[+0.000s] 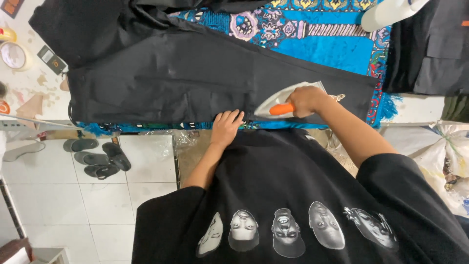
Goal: The person is preparing and ironing a pair of black pants on a padded surface, including smoothing the fabric and spraying it with water before pressing.
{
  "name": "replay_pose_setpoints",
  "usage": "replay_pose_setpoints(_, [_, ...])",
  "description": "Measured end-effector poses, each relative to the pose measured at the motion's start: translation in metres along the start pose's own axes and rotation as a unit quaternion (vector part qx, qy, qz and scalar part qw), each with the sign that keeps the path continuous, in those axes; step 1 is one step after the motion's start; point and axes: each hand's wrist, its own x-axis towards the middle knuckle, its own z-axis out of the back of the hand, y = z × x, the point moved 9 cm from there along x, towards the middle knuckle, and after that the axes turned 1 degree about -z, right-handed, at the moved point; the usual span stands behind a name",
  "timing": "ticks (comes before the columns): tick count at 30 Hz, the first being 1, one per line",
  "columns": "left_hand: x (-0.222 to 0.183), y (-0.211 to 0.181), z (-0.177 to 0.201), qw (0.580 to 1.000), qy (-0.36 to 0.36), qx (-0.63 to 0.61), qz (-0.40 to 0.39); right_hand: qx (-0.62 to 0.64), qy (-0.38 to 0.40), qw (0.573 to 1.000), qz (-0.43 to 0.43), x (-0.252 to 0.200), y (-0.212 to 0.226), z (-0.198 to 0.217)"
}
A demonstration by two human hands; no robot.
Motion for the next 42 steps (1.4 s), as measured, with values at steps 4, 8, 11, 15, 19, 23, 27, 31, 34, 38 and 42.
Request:
replay_pose_setpoints(4, [-0.003,0.0,-0.007,1.0,0.002,0.023,0.006,0.029,0.027,0.998,-0.039,-0.027,-0.029,-0.019])
replay_pose_setpoints(8, [-0.01,0.003,-0.017,0.999,0.008,0.037,0.007,0.08,0.007,0.985,-0.156,-0.064,-0.102,-0.06])
replay_pose_setpoints(11, [-0.004,0.003,-0.012,0.999,0.026,0.034,0.026,0.161,-0.004,0.965,-0.209,-0.09,-0.175,-0.133])
replay_pose_setpoints(15, [0.01,-0.009,0.009,0.999,0.023,0.029,0.034,0.241,-0.022,0.924,-0.295,-0.155,-0.226,-0.185])
replay_pose_setpoints(19, [0.04,-0.026,0.024,0.999,0.007,-0.007,0.039,0.371,-0.082,0.847,-0.372,-0.209,-0.262,-0.245])
replay_pose_setpoints(23, [0.069,-0.053,-0.007,0.997,0.073,-0.002,0.007,0.416,-0.109,0.8,-0.418,-0.247,-0.27,-0.274])
replay_pose_setpoints(27, [0.088,-0.078,-0.043,0.983,0.184,-0.006,-0.011,0.434,-0.191,0.771,-0.426,-0.266,-0.275,-0.292])
replay_pose_setpoints(31, [0.083,-0.08,-0.062,0.963,0.26,0.06,-0.024,0.407,-0.366,0.717,-0.432,-0.287,-0.304,-0.331])
replay_pose_setpoints(34, [0.078,-0.083,-0.067,0.963,0.251,0.081,-0.051,0.414,-0.412,0.668,-0.461,-0.291,-0.309,-0.333])
replay_pose_setpoints(38, [0.071,-0.094,-0.077,0.968,0.228,0.063,-0.089,0.447,-0.525,0.536,-0.488,-0.279,-0.326,-0.343])
replay_pose_setpoints(42, [0.063,-0.089,-0.095,0.957,0.28,0.033,-0.065,0.505,-0.614,0.419,-0.438,-0.263,-0.344,-0.351])
